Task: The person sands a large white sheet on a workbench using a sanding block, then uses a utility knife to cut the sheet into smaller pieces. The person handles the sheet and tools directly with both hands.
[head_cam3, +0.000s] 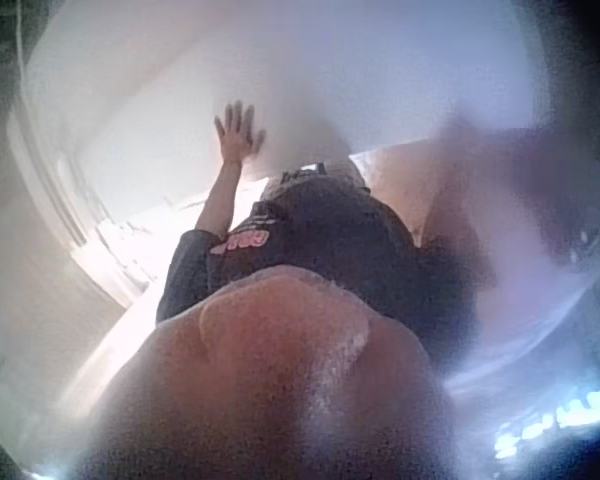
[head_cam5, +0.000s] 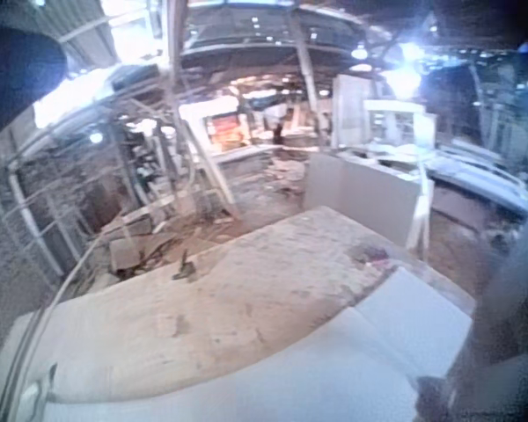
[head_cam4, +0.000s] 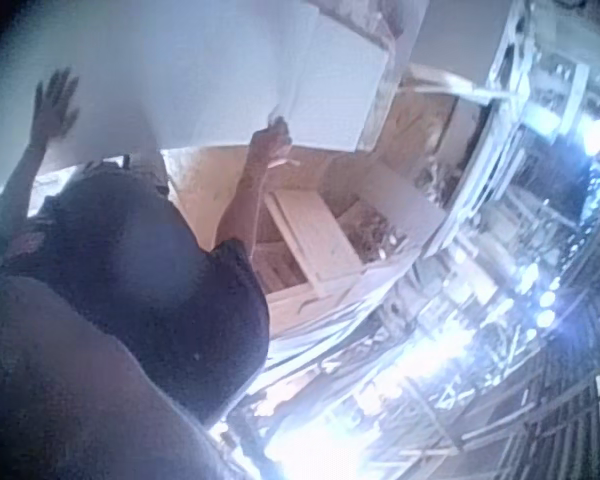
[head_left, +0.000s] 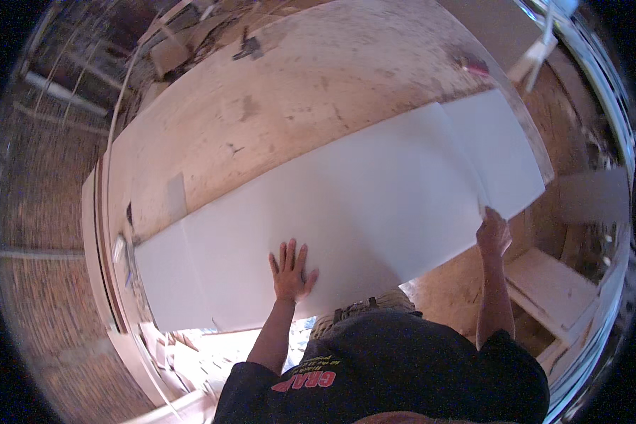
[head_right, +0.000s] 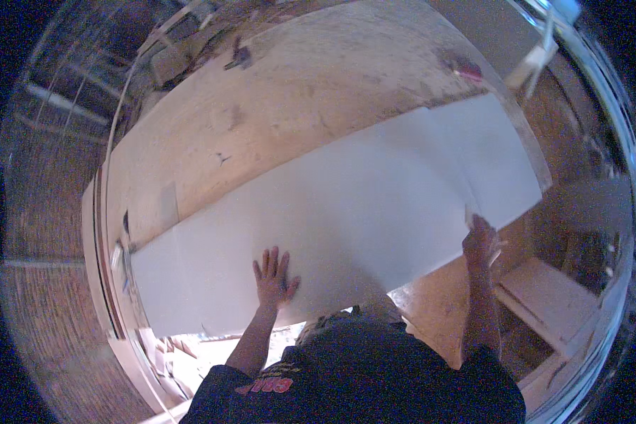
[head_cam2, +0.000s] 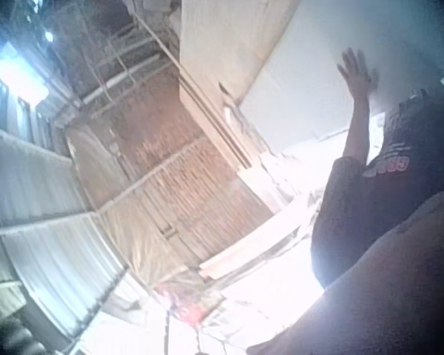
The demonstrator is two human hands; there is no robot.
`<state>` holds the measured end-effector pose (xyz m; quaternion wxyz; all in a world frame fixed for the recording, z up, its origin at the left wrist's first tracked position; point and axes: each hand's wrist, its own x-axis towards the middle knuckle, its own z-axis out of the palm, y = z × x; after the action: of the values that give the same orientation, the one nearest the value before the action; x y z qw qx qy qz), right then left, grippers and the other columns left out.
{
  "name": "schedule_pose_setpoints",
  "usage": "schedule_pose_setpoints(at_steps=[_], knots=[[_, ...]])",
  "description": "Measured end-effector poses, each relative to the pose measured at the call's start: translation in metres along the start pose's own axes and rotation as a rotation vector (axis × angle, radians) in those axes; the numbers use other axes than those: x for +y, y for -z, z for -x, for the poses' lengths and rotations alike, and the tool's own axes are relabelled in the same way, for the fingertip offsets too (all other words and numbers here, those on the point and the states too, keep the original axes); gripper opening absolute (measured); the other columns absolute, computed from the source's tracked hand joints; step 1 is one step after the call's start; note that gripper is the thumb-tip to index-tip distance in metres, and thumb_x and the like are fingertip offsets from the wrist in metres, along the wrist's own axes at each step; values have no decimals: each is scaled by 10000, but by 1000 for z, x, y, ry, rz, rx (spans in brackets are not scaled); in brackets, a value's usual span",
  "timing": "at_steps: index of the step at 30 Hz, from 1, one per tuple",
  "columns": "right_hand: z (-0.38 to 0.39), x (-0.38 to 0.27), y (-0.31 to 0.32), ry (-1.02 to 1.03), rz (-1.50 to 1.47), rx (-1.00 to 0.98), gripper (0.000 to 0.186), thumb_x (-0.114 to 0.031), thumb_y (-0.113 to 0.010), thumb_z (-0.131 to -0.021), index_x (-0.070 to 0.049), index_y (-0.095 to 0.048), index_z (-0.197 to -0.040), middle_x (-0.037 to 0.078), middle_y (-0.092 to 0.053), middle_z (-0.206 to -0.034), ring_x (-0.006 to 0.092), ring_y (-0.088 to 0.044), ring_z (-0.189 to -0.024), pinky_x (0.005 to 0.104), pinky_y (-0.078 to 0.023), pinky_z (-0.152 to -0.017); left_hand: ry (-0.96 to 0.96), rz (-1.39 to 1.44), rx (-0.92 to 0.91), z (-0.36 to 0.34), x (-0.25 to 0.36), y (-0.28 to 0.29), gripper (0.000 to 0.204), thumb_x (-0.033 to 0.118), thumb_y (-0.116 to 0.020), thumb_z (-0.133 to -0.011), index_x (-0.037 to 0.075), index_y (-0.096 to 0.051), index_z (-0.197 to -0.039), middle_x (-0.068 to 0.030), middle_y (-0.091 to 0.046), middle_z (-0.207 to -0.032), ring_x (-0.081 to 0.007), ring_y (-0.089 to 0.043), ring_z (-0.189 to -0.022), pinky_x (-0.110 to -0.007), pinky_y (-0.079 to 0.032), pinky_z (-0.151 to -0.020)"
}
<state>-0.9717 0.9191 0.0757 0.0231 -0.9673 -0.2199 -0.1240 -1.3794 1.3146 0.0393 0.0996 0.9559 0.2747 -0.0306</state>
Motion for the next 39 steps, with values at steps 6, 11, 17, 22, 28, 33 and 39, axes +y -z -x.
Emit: schedule_pose_setpoints(at_steps=[6, 11, 17, 22, 28, 33, 39], knots=[[-12, -69, -4, 50, 124, -296, 227, -142, -607, -839, -102, -677, -1051, 133, -708, -983, 360, -713, -844, 488, -586, -748, 105, 81, 84, 19, -9, -11, 764, 566, -610, -913, 266, -375, -1575, -79, -191, -1694, -289, -142, -1569, -606, -58, -1239], [0, -80, -13, 61, 158, -335, 158, -140, -608, -831, -64, -648, -963, 160, -692, -876, 350, -719, -841, 488, -586, -730, 264, 70, 94, 76, -30, -15, 726, 543, -618, -921, 233, -423, -1549, -124, -228, -1675, -337, -171, -1557, -610, -114, -1230], [57, -173, -4, 107, 147, -304, 122, -119, -603, -823, -56, -641, -921, 160, -696, -865, 352, -718, -829, 492, -571, -750, 546, 103, 141, 174, -91, -7, 725, 519, -622, -926, 202, -426, -1548, -171, -258, -1658, -410, -197, -1536, -625, -155, -1214], [133, -285, 18, 184, 65, -313, 175, -149, -617, -785, -56, -677, -920, 124, -707, -845, 328, -725, -816, 448, -584, -715, 447, 154, 202, 232, -159, -11, 678, 500, -587, -961, 232, -413, -1558, -149, -227, -1673, -400, -173, -1545, -636, -121, -1216], [249, -421, 49, 490, 89, -414, 161, -176, -651, -781, -67, -713, -882, 139, -710, -890, 331, -723, -823, 466, -580, -696, 432, 157, 215, 272, -229, -4, 625, 430, -600, -964, 290, -429, -1549, -186, -197, -1675, -416, -141, -1552, -678, -76, -1202], [316, -516, 81, 657, -165, -507, 188, -176, -647, -774, -65, -729, -902, 160, -709, -926, 354, -718, -831, 504, -573, -712, 552, 185, 336, 312, -280, -4, 613, 318, -615, -950, 237, -451, -1535, -215, -162, -1678, -431, -112, -1556, -690, -63, -1196], [350, -599, 123, 989, -213, -681, 205, -165, -674, -749, -46, -722, -909, 198, -707, -931, 375, -721, -853, 513, -575, -726, 766, 187, 441, 353, -318, -3, 613, 236, -601, -953, 157, -437, -1538, -193, -119, -1693, -402, -80, -1567, -676, -47, -1207]])
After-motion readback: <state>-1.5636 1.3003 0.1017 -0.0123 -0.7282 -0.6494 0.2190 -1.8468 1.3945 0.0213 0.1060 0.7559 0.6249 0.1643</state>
